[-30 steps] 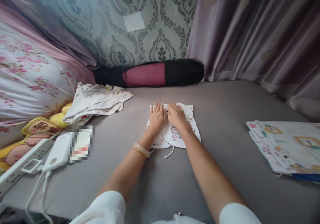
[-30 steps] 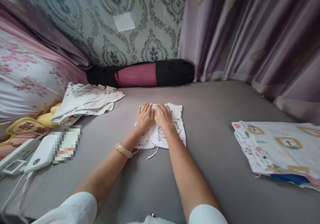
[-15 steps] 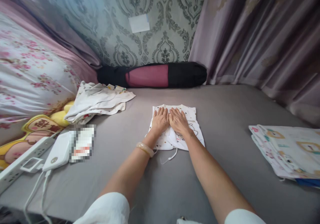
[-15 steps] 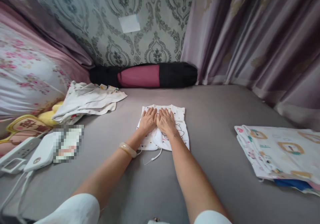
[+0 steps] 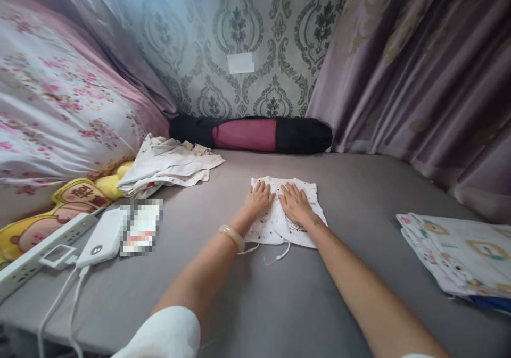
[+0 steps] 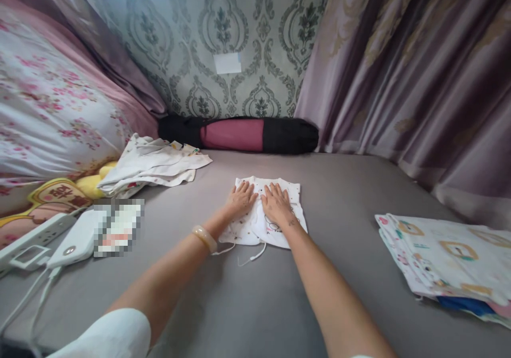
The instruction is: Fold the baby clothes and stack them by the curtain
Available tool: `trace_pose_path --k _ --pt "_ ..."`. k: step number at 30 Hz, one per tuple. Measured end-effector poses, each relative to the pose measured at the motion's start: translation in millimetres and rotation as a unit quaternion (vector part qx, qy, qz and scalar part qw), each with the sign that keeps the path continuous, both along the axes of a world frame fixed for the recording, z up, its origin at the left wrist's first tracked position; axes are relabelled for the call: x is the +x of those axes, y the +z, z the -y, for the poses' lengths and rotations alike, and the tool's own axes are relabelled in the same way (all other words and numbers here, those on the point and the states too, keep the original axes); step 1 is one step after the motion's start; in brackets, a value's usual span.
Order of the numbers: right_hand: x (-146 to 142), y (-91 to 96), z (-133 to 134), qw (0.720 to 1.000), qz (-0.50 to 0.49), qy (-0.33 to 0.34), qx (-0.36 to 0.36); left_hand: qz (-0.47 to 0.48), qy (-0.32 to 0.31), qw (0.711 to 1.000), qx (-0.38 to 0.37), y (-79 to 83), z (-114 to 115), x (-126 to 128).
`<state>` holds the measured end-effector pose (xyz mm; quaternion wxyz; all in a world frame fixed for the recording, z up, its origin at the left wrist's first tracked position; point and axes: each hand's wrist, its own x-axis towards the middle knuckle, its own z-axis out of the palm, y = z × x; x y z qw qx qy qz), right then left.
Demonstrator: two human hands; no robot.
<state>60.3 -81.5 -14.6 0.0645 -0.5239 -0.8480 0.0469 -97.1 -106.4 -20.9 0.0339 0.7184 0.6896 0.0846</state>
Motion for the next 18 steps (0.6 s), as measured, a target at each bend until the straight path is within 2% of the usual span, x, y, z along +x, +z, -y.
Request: trace_pose_path --k 4,13,18 --pt "18 4.3 3 0.998 0.021 0.046 -0.031 -0.006 -0.055 0.998 -0.019 2.9 13 -18" --pt "19 -0.3 2 0.999 0.021 0.039 -0.031 0.0 -0.045 0.999 -0.03 4.4 18 -18" --pt "26 -3.1 1 0.997 0.024 0.061 -0.027 -0.001 -0.03 0.999 -0.011 4.6 20 -19"
